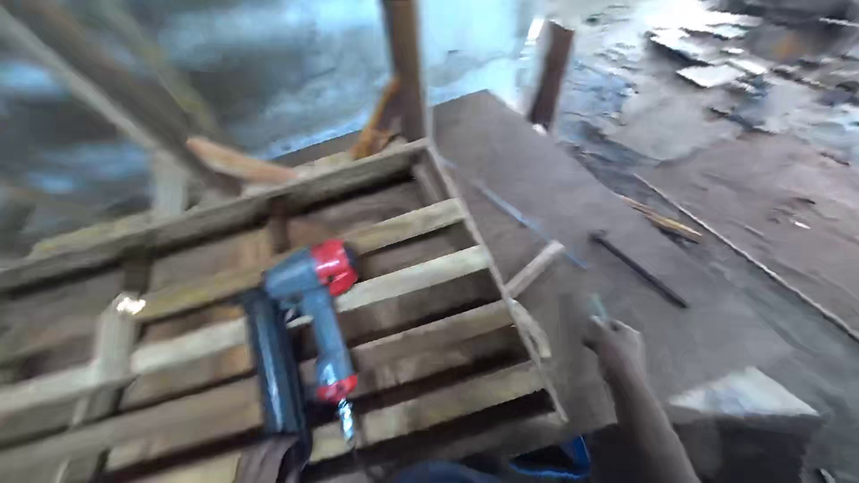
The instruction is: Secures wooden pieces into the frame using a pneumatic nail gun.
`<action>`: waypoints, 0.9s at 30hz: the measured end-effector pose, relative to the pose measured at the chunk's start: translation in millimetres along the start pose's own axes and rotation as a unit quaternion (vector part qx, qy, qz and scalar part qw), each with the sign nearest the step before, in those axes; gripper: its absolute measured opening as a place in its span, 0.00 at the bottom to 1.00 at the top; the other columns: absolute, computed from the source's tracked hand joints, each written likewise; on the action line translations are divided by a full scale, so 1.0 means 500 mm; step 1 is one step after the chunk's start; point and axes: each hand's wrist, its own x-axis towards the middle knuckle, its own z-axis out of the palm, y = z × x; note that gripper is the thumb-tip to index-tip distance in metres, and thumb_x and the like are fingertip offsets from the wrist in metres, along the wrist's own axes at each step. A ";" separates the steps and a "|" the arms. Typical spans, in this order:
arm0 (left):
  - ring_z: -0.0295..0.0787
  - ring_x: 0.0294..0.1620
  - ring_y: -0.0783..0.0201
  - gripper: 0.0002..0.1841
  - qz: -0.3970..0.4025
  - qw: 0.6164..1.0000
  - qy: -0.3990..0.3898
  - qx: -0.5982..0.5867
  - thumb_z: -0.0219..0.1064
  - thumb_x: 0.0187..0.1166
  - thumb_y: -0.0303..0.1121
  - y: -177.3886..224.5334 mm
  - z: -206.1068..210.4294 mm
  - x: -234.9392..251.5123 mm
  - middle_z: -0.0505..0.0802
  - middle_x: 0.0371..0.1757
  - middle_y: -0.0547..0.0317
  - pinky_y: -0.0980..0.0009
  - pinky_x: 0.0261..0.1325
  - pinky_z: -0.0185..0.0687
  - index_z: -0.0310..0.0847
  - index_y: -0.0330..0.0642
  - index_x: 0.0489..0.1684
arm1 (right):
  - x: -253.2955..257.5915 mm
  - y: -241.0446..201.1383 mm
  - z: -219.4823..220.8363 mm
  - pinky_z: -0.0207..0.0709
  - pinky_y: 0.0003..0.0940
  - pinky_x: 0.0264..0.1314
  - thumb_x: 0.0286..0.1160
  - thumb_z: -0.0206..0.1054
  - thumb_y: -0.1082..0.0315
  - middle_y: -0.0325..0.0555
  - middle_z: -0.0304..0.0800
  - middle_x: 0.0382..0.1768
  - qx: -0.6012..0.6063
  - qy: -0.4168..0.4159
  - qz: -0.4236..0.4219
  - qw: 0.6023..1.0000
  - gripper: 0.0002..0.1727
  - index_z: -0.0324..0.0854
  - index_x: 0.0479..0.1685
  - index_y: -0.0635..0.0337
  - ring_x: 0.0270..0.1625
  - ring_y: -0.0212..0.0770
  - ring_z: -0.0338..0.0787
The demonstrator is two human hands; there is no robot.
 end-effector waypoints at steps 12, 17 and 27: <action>0.87 0.68 0.52 0.21 0.047 0.987 0.078 -0.129 0.78 0.70 0.39 -0.091 0.049 -0.021 0.91 0.63 0.53 0.55 0.71 0.84 0.88 0.51 0.63 | -0.626 -0.263 0.361 0.94 0.48 0.47 0.81 0.68 0.70 0.52 0.95 0.51 0.105 -0.430 -0.144 0.885 0.22 0.80 0.74 0.55 0.44 0.49 0.96; 0.88 0.69 0.53 0.21 0.062 0.988 0.080 -0.119 0.75 0.74 0.43 -0.108 0.055 -0.025 0.93 0.64 0.55 0.53 0.72 0.84 0.88 0.55 0.66 | -0.761 -0.232 0.526 0.92 0.42 0.44 0.78 0.71 0.68 0.46 0.93 0.49 -0.052 -0.336 -0.314 0.886 0.29 0.73 0.80 0.55 0.40 0.39 0.94; 0.88 0.67 0.56 0.20 0.222 0.963 0.058 -0.143 0.68 0.80 0.48 -0.189 0.053 0.023 0.94 0.61 0.64 0.53 0.70 0.83 0.86 0.57 0.69 | -0.836 -0.198 0.604 0.87 0.58 0.62 0.83 0.66 0.66 0.54 0.92 0.61 -0.211 -0.183 -0.345 0.896 0.30 0.70 0.86 0.53 0.56 0.53 0.95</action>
